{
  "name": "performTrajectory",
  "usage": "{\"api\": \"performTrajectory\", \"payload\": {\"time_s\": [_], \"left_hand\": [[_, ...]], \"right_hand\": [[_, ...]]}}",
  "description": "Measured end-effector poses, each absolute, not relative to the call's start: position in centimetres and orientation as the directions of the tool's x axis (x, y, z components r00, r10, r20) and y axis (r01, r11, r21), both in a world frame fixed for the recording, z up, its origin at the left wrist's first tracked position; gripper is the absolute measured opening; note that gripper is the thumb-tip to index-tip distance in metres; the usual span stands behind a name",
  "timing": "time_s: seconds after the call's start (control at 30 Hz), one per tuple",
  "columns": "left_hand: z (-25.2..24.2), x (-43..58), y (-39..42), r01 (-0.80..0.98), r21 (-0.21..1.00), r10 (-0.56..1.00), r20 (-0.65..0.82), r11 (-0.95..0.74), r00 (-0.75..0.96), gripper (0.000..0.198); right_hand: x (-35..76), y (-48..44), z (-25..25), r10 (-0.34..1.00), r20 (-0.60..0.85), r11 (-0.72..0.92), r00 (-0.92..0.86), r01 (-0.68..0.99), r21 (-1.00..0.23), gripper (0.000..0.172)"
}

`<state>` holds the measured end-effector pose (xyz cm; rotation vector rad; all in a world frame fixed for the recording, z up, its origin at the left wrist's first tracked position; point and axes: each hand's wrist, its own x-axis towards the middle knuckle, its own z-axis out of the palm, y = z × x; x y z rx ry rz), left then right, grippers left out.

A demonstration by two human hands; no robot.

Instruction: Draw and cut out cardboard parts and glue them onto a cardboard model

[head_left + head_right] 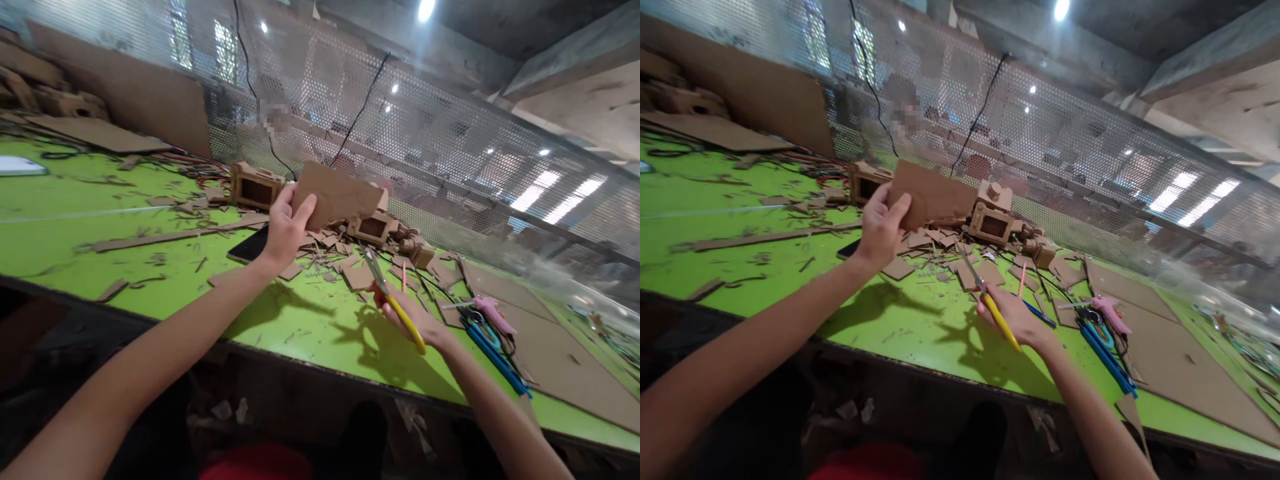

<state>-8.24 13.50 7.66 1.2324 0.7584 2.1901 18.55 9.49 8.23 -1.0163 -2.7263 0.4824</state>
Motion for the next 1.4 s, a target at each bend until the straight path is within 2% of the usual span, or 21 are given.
{"api": "performTrajectory", "payload": {"time_s": [0.1, 0.23, 0.4, 0.5, 0.63, 0.97, 1.23, 1.4], "left_hand": [[8.0, -9.2, 13.4, 0.028, 0.664, 0.581, 0.673, -0.747, -0.457, 0.051], [8.5, -8.8, 12.0, 0.213, 0.679, 0.611, 0.729, -0.702, -0.31, 0.047], [8.6, -8.0, 10.6, 0.231, 0.718, 0.711, 0.692, -0.657, -0.126, 0.043], [8.5, -7.9, 10.4, 0.202, 0.748, 0.751, 0.656, -0.633, -0.079, 0.043], [8.6, -7.9, 10.4, 0.17, 0.775, 0.782, 0.622, -0.609, -0.033, 0.045], [8.2, -7.9, 10.8, 0.09, 0.809, 0.814, 0.58, -0.581, 0.032, 0.048], [8.2, -7.9, 10.9, 0.118, 0.816, 0.824, 0.566, -0.566, 0.034, 0.05], [8.1, -7.9, 11.1, 0.101, 0.834, 0.839, 0.544, -0.542, 0.018, 0.051]], "right_hand": [[20.2, 8.3, 10.5, 0.704, -0.076, 0.661, -0.706, 0.691, -0.293, 0.072], [22.0, 7.1, 12.4, 0.717, -0.235, 0.599, -0.657, 0.752, -0.274, 0.062], [22.9, 5.8, 12.6, 0.735, -0.337, 0.553, -0.588, 0.808, -0.202, 0.061], [22.8, 5.5, 12.5, 0.739, -0.351, 0.552, -0.575, 0.816, -0.174, 0.066], [22.5, 5.7, 12.1, 0.706, -0.359, 0.583, -0.611, 0.788, -0.195, 0.072], [21.8, 5.6, 11.8, 0.686, -0.347, 0.602, -0.64, 0.767, -0.223, 0.058], [21.5, 5.5, 11.2, 0.7, -0.367, 0.576, -0.613, 0.788, -0.217, 0.058], [21.4, 5.5, 10.7, 0.732, -0.306, 0.599, -0.609, 0.789, -0.139, 0.06]]}}
